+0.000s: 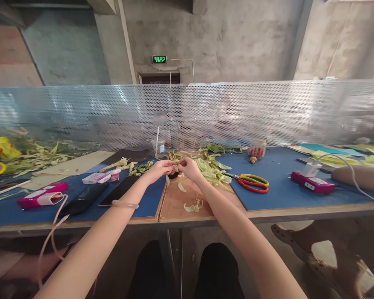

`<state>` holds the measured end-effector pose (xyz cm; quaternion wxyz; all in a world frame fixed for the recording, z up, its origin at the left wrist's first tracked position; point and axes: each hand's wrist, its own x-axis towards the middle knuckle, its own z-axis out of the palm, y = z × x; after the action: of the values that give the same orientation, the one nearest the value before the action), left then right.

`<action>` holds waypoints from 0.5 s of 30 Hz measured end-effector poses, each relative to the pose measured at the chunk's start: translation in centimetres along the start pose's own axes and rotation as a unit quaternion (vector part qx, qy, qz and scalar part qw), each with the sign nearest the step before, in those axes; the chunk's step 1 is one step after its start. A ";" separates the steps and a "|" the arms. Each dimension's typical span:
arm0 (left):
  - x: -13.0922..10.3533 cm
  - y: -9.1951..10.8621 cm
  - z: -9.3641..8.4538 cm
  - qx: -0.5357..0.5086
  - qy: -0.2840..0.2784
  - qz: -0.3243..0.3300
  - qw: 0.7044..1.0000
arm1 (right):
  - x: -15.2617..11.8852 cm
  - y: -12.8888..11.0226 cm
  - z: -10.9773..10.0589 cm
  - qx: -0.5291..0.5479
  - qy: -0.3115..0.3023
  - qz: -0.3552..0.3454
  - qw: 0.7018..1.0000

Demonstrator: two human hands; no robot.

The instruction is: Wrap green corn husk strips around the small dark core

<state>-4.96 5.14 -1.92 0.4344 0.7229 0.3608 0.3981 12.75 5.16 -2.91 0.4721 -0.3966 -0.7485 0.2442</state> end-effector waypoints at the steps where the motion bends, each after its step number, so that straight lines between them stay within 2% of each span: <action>1: 0.0 -0.1 0.0 -0.002 -0.005 -0.001 1.000 | 0.0 0.1 0.0 0.002 -0.001 0.001 1.000; 7: 0.1 -0.2 0.2 -0.015 -0.002 -0.009 1.000 | 0.1 0.2 -0.1 0.007 -0.011 0.001 1.000; 15: -0.4 0.9 0.5 -0.020 0.033 -0.022 0.999 | -0.5 -0.1 0.3 0.016 -0.031 -0.023 0.999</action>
<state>-4.48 4.28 -1.31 0.4450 0.6930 0.3826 0.4188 12.59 4.71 -3.19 0.4605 -0.3636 -0.7679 0.2571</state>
